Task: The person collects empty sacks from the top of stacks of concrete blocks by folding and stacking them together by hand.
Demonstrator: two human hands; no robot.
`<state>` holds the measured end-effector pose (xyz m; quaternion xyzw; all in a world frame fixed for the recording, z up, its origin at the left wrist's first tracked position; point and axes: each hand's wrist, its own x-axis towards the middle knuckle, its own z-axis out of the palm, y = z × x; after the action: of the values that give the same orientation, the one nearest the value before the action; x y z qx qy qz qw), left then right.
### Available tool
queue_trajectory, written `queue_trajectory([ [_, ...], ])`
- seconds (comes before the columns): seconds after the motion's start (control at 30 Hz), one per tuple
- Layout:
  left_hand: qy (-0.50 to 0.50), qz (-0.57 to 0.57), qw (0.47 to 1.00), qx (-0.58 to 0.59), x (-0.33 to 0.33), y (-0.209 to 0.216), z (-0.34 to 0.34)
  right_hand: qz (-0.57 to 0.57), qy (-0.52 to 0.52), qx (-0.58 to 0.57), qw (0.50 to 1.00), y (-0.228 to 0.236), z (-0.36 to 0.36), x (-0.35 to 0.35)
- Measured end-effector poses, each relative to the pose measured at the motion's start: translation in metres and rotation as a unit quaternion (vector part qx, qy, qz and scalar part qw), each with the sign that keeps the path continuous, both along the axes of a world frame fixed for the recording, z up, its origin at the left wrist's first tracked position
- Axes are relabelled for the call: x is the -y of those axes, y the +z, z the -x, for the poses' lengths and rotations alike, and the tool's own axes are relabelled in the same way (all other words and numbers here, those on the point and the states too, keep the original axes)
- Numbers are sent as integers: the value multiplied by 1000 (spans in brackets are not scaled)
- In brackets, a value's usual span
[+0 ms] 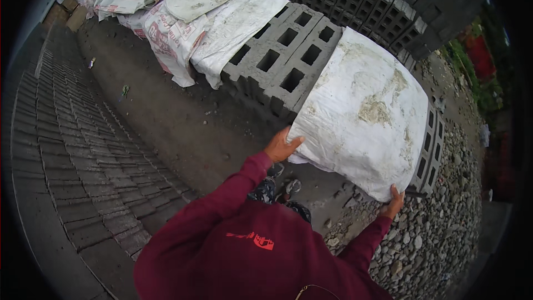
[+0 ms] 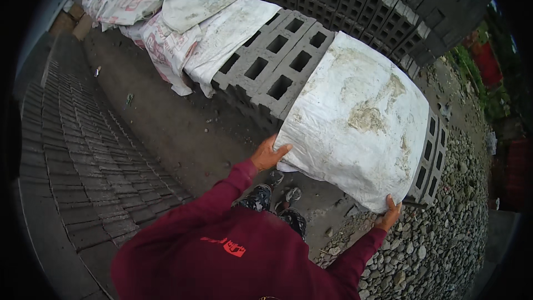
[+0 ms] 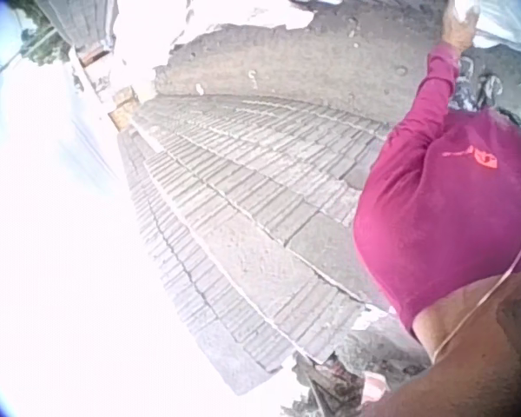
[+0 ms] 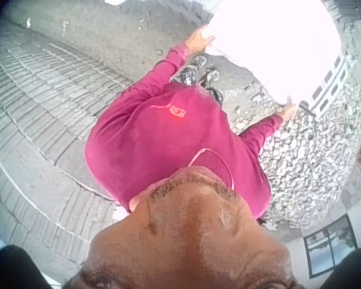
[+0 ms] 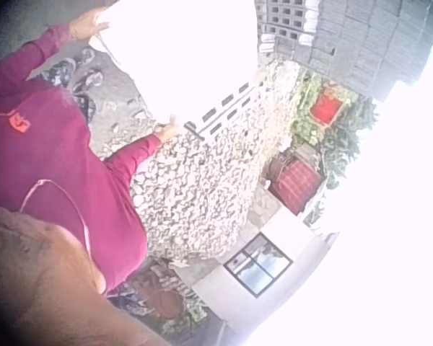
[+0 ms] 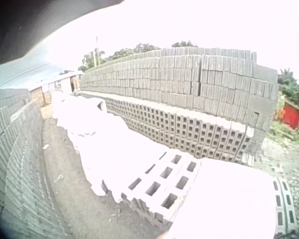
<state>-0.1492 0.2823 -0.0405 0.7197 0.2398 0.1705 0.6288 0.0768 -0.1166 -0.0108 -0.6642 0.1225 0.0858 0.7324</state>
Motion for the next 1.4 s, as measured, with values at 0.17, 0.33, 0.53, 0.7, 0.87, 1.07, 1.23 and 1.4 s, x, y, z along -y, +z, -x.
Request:
queue_trajectory([
  [0.17,217,130,968,-9,-65,-3,79,225,-61,65,970,17,18,10],
  [0.33,437,-149,886,37,-247,39,148,265,-229,178,920,57,55,-23],
  [0.53,502,-274,820,3,-506,100,103,240,-105,265,928,119,104,-193],
  [0.7,509,-42,858,-45,-709,93,107,-54,192,179,963,137,169,-450],
  [0.87,343,308,863,206,-643,125,-4,-42,412,-5,910,126,175,-617],
  [1.07,152,377,862,304,-435,202,10,-277,322,-128,896,152,153,-711],
  [1.23,170,359,888,232,-371,165,29,-319,266,-4,910,196,140,-692],
  [1.4,218,525,780,262,-377,168,13,-251,197,109,942,175,78,-664],
])
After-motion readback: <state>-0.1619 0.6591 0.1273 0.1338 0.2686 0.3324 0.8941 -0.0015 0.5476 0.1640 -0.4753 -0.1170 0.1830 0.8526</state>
